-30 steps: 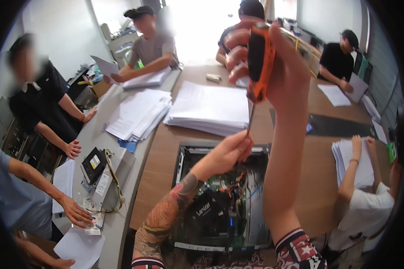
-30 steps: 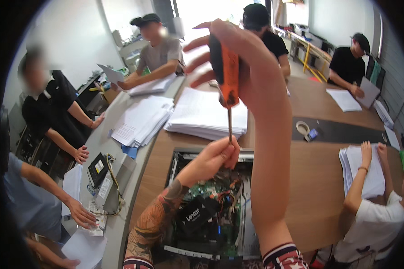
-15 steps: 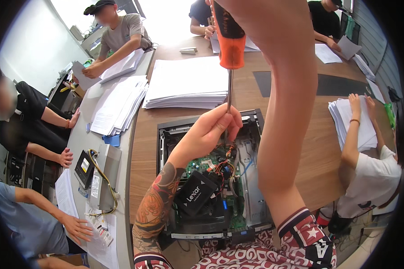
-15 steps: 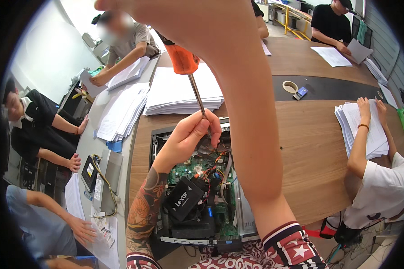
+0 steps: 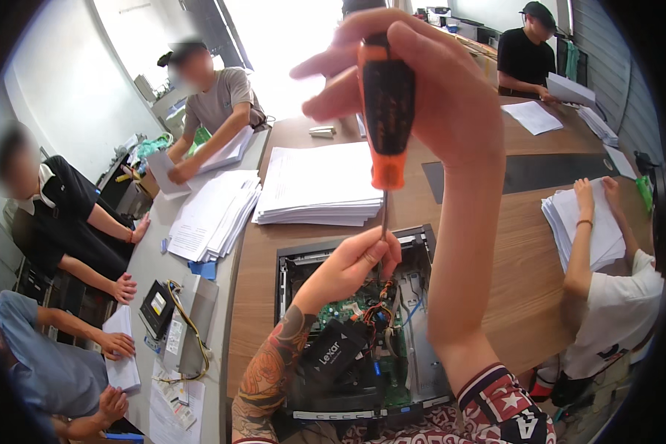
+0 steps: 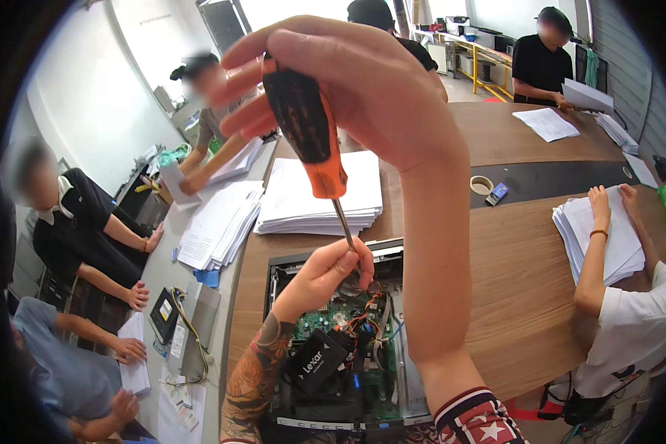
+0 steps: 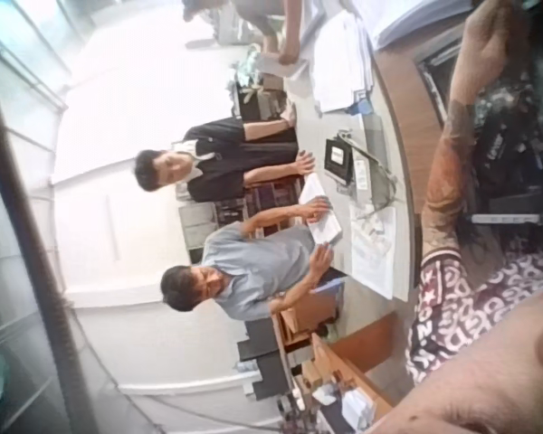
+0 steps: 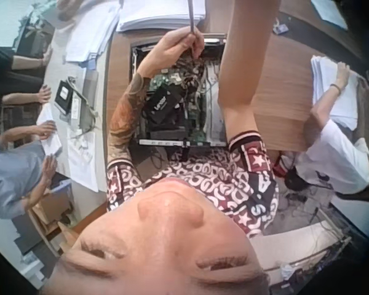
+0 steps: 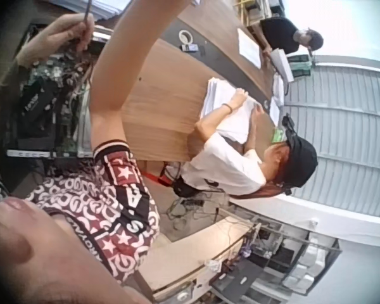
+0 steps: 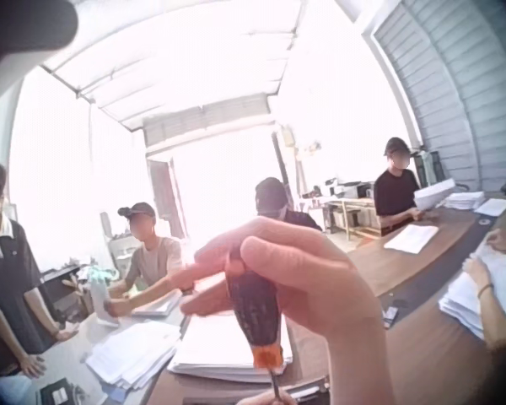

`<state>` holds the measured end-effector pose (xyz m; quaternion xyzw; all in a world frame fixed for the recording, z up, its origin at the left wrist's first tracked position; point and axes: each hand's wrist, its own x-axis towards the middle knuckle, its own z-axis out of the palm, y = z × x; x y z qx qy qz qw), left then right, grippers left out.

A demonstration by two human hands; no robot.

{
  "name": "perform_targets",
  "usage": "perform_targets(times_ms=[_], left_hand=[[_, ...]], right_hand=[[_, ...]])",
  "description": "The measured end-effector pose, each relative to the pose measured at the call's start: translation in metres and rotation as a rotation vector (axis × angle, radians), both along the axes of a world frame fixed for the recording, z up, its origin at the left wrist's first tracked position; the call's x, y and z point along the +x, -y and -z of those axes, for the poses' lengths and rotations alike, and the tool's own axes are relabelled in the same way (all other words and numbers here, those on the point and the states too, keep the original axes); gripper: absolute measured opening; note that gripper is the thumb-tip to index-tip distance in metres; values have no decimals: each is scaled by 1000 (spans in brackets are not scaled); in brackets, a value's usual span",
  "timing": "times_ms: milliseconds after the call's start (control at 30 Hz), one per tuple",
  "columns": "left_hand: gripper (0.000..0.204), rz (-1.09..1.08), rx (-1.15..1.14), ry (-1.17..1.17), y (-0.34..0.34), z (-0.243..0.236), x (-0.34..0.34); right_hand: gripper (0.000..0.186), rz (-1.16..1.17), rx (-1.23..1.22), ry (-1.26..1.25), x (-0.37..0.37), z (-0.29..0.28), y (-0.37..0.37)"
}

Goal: The person uses a screwdriver to work on the internal components of an open computer tower while others work at the same table.

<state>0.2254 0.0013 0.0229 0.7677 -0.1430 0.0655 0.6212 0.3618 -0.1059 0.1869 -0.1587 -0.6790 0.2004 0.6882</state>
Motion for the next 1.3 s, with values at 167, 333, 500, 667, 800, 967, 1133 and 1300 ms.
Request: perform_targets(times_ms=[167,333,500,667,800,967,1133,1300], left_hand=[[30,-61,23,23,6,2,3],[17,-91,129,-55,3,22,4],[22,-112,95,-50,15,15,12],[22,-165,112,-52,4,20,9],[14,-260,223,-103,-2,30,4],[16,-443,367,-156,-8,36,-23],[22,-529,351,-236,-5,46,-29],[31,-563,328,-267,-5,47,-29]], right_hand=[[26,431,-8,62,-10,-1,13],[17,1132,-54,113,-50,-7,3],[17,1009,-68,17,-46,-1,-10],[38,827,86,-13,-42,46,-27],[42,791,-58,1,-34,102,-19],[30,603,-190,-6,-46,152,-4],[38,544,-209,-10,-35,147,3],[41,507,-65,-89,-32,139,4]])
